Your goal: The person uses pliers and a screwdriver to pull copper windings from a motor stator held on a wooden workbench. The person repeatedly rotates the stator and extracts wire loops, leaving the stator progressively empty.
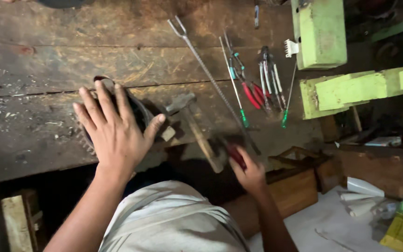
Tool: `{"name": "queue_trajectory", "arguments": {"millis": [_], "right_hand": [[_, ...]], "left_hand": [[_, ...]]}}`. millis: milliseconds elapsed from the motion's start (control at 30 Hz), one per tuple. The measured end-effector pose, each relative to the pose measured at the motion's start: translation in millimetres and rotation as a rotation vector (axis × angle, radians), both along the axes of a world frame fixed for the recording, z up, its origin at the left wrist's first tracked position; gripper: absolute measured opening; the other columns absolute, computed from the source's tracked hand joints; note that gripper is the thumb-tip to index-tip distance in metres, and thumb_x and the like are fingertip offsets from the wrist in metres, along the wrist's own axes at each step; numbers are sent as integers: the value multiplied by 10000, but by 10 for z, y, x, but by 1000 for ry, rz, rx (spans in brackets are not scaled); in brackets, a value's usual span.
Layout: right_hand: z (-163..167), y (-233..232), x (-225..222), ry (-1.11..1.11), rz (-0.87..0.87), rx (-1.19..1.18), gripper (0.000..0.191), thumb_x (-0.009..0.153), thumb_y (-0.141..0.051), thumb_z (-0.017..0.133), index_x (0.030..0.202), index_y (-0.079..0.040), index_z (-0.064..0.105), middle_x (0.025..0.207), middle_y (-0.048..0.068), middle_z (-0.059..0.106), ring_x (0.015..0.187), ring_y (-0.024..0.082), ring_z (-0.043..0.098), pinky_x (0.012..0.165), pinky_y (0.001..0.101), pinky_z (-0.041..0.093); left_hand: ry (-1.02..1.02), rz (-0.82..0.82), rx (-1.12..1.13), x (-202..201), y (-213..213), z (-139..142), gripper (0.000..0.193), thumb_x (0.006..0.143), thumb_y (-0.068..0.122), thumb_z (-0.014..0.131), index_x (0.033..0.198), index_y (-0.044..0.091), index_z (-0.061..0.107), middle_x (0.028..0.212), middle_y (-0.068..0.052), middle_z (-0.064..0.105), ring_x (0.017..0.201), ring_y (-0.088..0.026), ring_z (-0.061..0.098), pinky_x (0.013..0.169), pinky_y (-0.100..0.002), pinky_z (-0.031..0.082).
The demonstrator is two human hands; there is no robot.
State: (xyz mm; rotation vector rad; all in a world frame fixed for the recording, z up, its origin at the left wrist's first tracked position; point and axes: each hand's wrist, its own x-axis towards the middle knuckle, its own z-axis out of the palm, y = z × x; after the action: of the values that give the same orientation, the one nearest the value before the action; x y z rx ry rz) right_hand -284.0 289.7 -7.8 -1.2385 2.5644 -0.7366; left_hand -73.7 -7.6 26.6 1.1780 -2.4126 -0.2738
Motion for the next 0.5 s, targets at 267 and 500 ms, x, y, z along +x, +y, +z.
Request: {"name": "queue_trajectory", "arguments": {"millis": [267, 500], "right_hand": [[-543, -693, -564, 165, -102, -200, 381, 981, -299, 671, 1301, -92, 662, 1099, 172, 673, 1002, 383, 667, 851, 443, 537], [-430, -694, -1515, 318, -256, -220, 279, 1098, -297, 570, 1245, -96, 696, 1154, 194, 626, 1097, 408, 616, 941, 511, 492]], "left_hand": [[-70, 49, -150, -109, 26, -145, 663, 1091, 524, 609, 1455, -30, 614, 1514, -246, 549, 1434, -478, 437, 1233, -593, 286], [-148, 39, -246, -265, 53, 98, 467, 969, 473, 691, 1156, 46, 686, 1179, -166, 649, 1111, -368, 568, 1001, -502, 428]]}}
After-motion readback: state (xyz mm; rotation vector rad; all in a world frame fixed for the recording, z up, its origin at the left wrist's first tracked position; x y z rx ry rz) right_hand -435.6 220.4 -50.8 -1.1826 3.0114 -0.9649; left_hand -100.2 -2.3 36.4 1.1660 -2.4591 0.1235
